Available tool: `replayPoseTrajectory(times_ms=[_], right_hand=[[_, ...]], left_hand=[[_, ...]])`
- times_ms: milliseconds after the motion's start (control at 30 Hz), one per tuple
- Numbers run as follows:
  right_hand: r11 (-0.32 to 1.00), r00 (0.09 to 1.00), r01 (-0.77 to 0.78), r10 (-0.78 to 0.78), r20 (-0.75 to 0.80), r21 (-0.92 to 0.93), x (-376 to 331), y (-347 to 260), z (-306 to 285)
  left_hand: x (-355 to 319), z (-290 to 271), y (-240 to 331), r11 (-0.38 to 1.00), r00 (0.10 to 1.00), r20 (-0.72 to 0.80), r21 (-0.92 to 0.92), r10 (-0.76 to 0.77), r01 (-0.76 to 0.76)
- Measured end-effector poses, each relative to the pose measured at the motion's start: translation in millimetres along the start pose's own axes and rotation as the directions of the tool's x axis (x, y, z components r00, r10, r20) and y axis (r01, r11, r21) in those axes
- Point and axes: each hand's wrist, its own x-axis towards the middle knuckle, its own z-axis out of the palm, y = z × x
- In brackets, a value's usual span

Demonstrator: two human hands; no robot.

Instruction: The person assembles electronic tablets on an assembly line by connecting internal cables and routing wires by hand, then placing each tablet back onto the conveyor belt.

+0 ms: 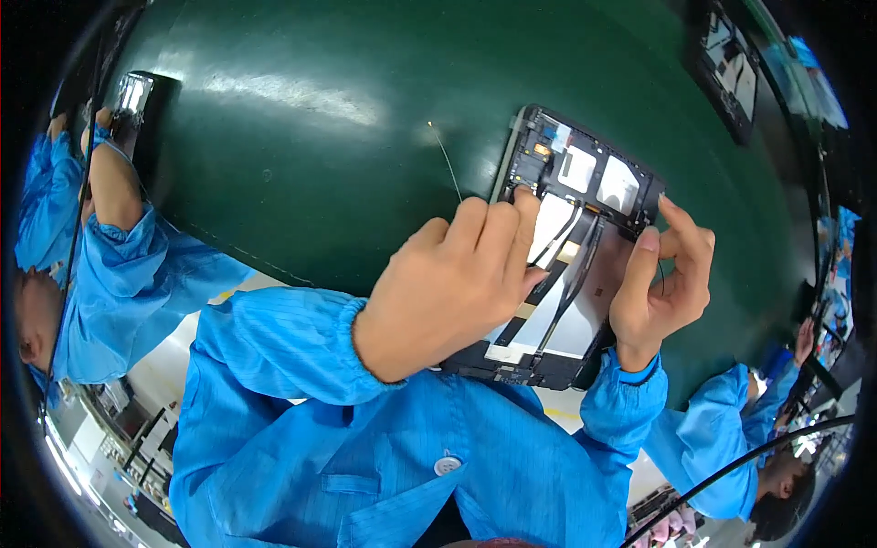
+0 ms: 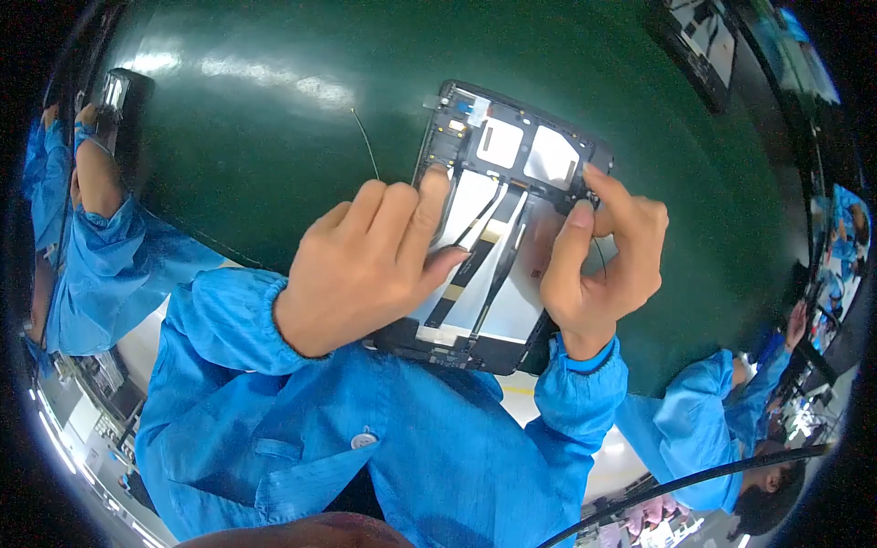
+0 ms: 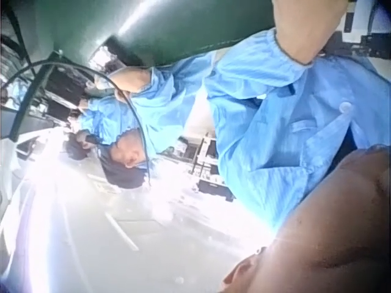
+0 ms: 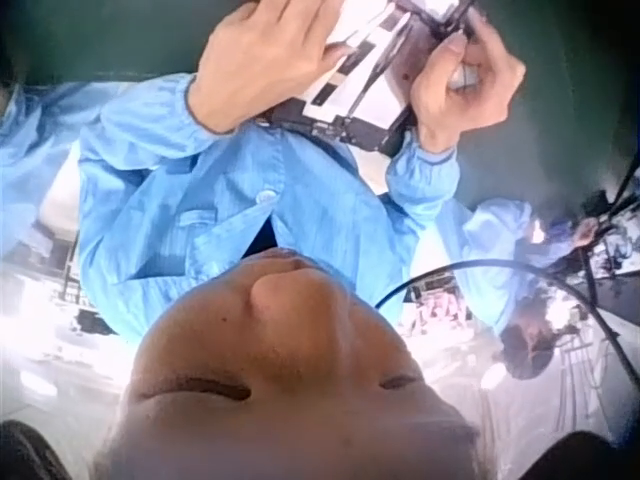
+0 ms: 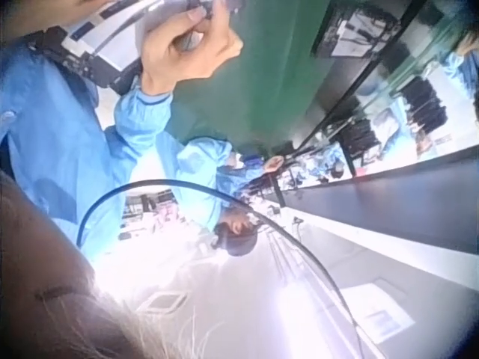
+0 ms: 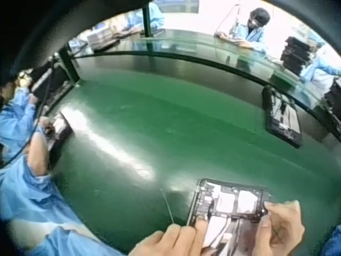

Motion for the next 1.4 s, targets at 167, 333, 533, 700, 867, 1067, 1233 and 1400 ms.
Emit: replayPoseTrajectory(times_ms=[167,333,533,700,867,1067,1233,1400], right_hand=[[0.999,0.999,-0.04,0.04,0.027,-0.033,2.8,8.3,-6.4],[0.995,0.996,-0.088,0.088,0.004,0.056,5.2,16.9,-7.8],[0.998,0.993,-0.026,0.019,0.112,0.062,6.1,19.7,-21.8],[0.972,0.957,-0.187,0.147,0.251,0.144,2.0,19.3,-28.6],[0.974,0.96,-0.193,0.161,0.23,0.122,-0.8,24.5,-28.8],[0.972,0.958,-0.203,0.172,0.227,0.118,-0.7,24.3,-29.4],[0.975,0.965,-0.185,0.156,0.21,0.127,-2.0,24.9,-27.0],[0.98,0.962,-0.18,0.158,0.223,0.084,-3.6,24.1,-26.9]], left_hand=[[13.7,-2.0,-27.3,0.98,0.981,-0.1,-0.092,0.166,-0.175],[45.1,6.5,-49.5,0.88,0.89,-0.143,-0.146,0.433,-0.452],[64.5,12.7,-51.7,0.837,0.858,-0.087,-0.19,0.506,-0.513],[62.9,23.0,-44.4,0.67,0.87,-0.146,-0.583,0.471,-0.46],[59.2,16.1,-35.8,0.594,0.859,-0.063,-0.696,0.509,-0.403],[55.7,15.5,-31.4,0.523,0.841,-0.056,-0.761,0.538,-0.385],[57.5,12.4,-32.7,0.53,0.824,-0.05,-0.744,0.564,-0.407],[51.2,16.0,-35.8,0.496,0.867,-0.131,-0.775,0.48,-0.392]])
